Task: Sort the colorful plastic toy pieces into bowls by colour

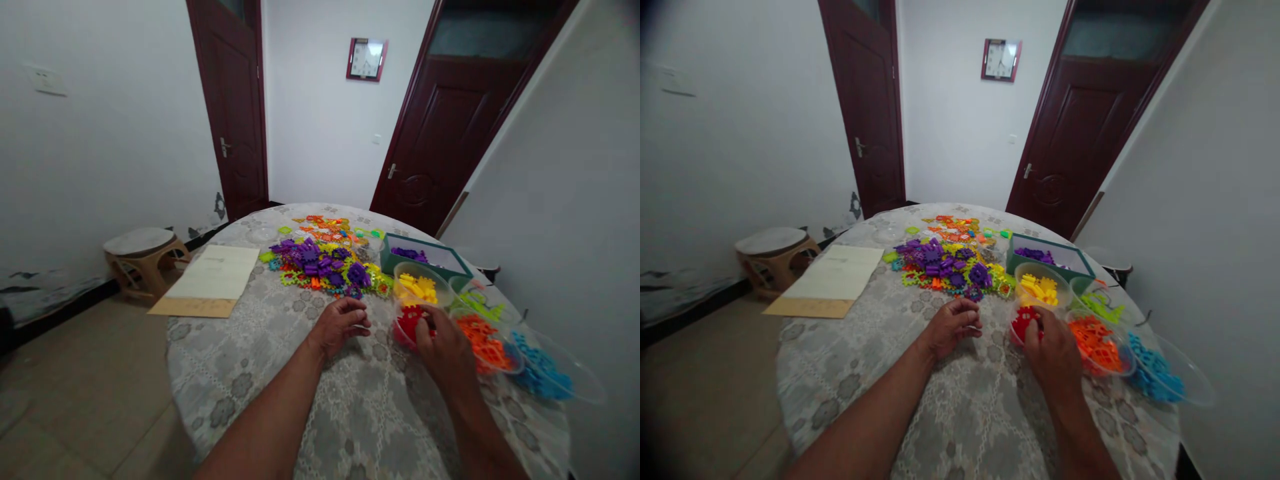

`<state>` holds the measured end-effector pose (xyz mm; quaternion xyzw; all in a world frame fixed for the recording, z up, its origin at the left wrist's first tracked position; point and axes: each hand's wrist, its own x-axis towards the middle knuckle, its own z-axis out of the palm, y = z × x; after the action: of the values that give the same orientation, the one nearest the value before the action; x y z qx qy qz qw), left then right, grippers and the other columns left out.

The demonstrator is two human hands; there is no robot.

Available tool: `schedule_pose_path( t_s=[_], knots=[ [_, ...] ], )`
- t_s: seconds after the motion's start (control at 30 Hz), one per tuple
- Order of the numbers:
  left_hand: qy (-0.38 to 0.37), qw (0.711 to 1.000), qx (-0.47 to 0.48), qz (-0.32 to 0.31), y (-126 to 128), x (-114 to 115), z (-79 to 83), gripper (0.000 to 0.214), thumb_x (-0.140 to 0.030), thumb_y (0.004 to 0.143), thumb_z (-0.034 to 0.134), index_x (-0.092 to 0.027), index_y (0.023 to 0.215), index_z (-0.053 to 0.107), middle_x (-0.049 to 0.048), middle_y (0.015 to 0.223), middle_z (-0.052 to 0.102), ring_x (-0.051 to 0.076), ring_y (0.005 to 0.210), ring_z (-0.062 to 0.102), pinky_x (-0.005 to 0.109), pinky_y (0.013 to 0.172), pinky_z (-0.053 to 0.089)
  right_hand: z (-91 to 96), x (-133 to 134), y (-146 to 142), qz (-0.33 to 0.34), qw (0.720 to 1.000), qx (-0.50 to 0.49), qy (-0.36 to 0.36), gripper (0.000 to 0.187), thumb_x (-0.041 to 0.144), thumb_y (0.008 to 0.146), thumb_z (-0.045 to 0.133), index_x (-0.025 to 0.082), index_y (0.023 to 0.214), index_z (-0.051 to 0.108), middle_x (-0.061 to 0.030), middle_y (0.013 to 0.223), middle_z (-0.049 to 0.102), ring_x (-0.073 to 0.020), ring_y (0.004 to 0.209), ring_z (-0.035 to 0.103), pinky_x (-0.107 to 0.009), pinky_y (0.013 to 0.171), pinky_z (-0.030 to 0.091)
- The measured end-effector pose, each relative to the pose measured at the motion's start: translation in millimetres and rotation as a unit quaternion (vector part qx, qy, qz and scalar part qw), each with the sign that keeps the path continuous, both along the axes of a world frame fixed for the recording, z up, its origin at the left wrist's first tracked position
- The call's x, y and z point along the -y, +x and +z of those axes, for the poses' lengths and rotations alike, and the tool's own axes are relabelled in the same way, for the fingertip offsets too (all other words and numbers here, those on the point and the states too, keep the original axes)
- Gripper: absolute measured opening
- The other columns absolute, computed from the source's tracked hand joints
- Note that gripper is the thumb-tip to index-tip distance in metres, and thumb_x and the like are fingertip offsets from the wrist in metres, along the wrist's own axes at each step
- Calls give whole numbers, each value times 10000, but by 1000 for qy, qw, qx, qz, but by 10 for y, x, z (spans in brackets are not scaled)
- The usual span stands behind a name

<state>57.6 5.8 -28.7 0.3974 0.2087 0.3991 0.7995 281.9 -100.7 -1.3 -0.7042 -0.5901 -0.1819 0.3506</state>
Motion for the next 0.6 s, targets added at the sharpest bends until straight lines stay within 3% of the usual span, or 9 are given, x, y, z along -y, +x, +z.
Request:
schedule_pose_path(
  t_s=[0.13, 0.23, 0.37, 0.47, 0.6],
  knots=[
    [-9, 999, -1, 32, -22, -16, 40, 367, -323, 688, 944, -170, 946, 731, 41, 815, 690, 184, 743, 696, 366, 726, 624, -69, 3, 43, -5, 999, 42, -12, 310, 294, 996, 443, 185, 1129, 701, -148, 1060, 770, -309, 940, 707, -459, 894, 543],
    [-1, 996, -5, 93, -45, -55, 59, 336, -313, 716, 899, -171, 965, 723, 26, 804, 679, 176, 711, 682, 352, 691, 620, -9, 17, 43, -5, 999, 42, 32, 270, 238, 987, 466, 176, 1086, 709, -150, 1073, 768, -314, 1028, 688, -498, 1008, 517],
    [101, 972, -105, 184, -52, -66, 86, 226, -321, 828, 778, -172, 986, 717, 60, 843, 726, 207, 772, 711, 373, 758, 621, 132, 75, -117, 64, 990, 19, 124, 268, 140, 963, 496, 205, 1129, 697, -124, 1121, 757, -289, 1127, 667, -509, 1092, 493],
    [265, 894, -258, 250, -5, -66, 150, 129, -257, 916, 651, -197, 1001, 728, 69, 925, 763, 217, 878, 723, 390, 886, 597, 199, 139, -351, 191, 969, 15, 157, 315, 77, 919, 528, 224, 1156, 675, -101, 1107, 751, -264, 1100, 676, -478, 1037, 525],
    [501, 740, -372, 251, 166, -210, 329, 202, -169, 950, 582, -214, 1094, 717, 82, 1091, 762, 239, 1068, 707, 416, 1022, 548, 81, 170, -698, 366, 926, 21, 93, 275, 105, 833, 545, 204, 1060, 664, -88, 1009, 735, -219, 896, 671, -367, 812, 547]
  ],
)
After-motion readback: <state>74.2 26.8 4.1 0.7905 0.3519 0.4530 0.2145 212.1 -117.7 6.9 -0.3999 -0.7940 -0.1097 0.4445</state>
